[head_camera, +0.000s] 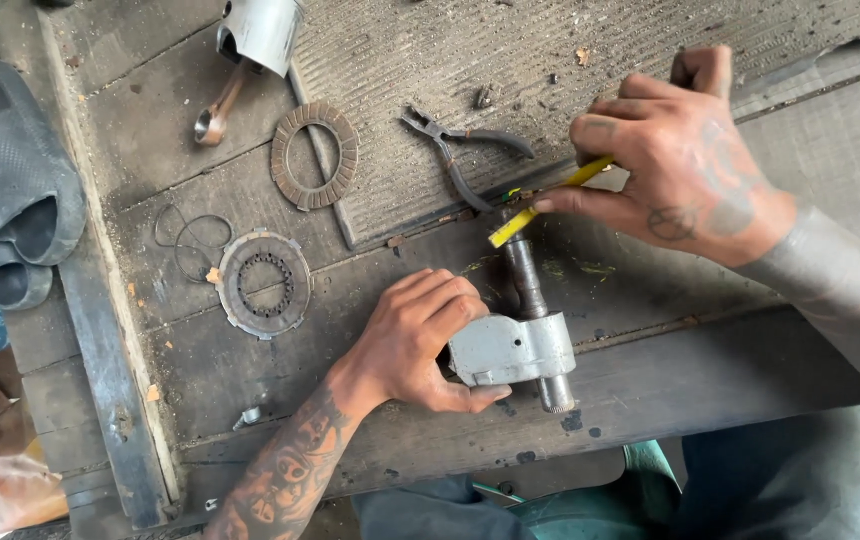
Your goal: The person cleans a metal mechanical part using a yellow brush, scrubbing the exterior and interior surfaces. They rotate the part to access different areas and continue scrubbing while seated at a wooden workbench.
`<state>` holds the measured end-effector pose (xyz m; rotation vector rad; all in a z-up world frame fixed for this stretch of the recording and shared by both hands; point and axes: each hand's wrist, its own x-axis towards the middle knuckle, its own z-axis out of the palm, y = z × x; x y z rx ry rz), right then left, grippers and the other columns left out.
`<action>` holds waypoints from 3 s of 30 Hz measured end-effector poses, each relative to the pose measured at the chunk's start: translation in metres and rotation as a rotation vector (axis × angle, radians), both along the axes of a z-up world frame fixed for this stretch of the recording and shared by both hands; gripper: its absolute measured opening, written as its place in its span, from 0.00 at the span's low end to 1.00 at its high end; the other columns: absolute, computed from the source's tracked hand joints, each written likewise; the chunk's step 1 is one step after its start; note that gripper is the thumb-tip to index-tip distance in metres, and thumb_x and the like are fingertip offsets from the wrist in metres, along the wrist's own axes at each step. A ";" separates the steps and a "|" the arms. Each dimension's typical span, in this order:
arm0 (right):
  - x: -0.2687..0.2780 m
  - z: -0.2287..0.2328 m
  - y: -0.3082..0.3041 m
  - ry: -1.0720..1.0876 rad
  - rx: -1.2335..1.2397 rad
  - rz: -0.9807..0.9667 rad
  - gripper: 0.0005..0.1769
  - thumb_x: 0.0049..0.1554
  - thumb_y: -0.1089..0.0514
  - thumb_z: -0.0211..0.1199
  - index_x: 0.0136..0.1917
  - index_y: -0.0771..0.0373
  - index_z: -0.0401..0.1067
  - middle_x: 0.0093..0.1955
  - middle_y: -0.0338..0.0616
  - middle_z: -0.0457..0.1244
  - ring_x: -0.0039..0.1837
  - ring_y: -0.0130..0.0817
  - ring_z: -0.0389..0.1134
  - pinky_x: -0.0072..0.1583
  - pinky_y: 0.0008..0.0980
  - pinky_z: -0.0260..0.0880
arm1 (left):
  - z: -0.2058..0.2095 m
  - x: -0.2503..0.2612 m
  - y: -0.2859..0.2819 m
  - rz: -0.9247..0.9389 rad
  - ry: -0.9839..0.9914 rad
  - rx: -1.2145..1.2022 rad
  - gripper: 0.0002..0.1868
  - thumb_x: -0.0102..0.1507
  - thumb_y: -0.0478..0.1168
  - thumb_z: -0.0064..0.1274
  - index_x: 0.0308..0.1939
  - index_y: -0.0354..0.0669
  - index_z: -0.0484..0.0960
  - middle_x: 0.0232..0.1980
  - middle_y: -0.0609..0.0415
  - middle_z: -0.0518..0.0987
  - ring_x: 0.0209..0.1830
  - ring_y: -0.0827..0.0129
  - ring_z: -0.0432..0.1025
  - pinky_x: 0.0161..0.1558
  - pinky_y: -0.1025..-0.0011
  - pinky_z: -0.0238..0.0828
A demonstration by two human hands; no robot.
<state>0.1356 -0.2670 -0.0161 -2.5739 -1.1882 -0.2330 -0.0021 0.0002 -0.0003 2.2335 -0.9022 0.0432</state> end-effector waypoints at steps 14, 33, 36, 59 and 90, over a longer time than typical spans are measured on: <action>0.008 0.004 -0.006 0.069 -0.042 -0.056 0.35 0.60 0.19 0.62 0.37 0.51 0.71 0.42 0.29 0.68 0.50 0.37 0.67 0.68 0.46 0.46 | -0.002 0.001 -0.001 0.013 -0.009 -0.017 0.31 0.56 0.62 0.62 0.38 0.36 0.73 0.37 0.50 0.74 0.35 0.60 0.70 0.40 0.64 0.66; 0.005 0.007 -0.010 -0.195 -0.049 -0.118 0.38 0.66 0.14 0.63 0.39 0.48 0.68 0.41 0.27 0.67 0.48 0.34 0.70 0.69 0.47 0.51 | -0.001 -0.001 -0.002 0.019 -0.023 -0.007 0.31 0.55 0.62 0.62 0.38 0.34 0.75 0.38 0.49 0.76 0.37 0.60 0.72 0.40 0.65 0.67; -0.004 -0.005 0.002 -0.064 -0.004 -0.049 0.34 0.59 0.17 0.61 0.38 0.48 0.69 0.40 0.27 0.67 0.49 0.35 0.66 0.65 0.47 0.50 | -0.001 -0.001 -0.002 0.012 -0.018 -0.002 0.31 0.56 0.62 0.62 0.39 0.35 0.75 0.38 0.48 0.76 0.36 0.59 0.73 0.40 0.64 0.68; -0.002 -0.009 -0.015 -0.038 -0.202 -0.207 0.35 0.64 0.14 0.57 0.43 0.45 0.69 0.40 0.25 0.64 0.50 0.33 0.69 0.60 0.40 0.57 | -0.004 -0.002 -0.002 0.020 -0.027 0.005 0.32 0.55 0.62 0.62 0.39 0.34 0.75 0.38 0.48 0.77 0.37 0.57 0.74 0.42 0.63 0.71; 0.000 -0.005 -0.006 -0.367 -0.151 -0.121 0.29 0.74 0.22 0.58 0.45 0.43 0.68 0.41 0.20 0.64 0.47 0.27 0.70 0.57 0.33 0.63 | -0.003 -0.002 -0.004 0.027 -0.062 0.023 0.31 0.55 0.62 0.62 0.40 0.36 0.75 0.37 0.50 0.77 0.36 0.59 0.74 0.41 0.64 0.71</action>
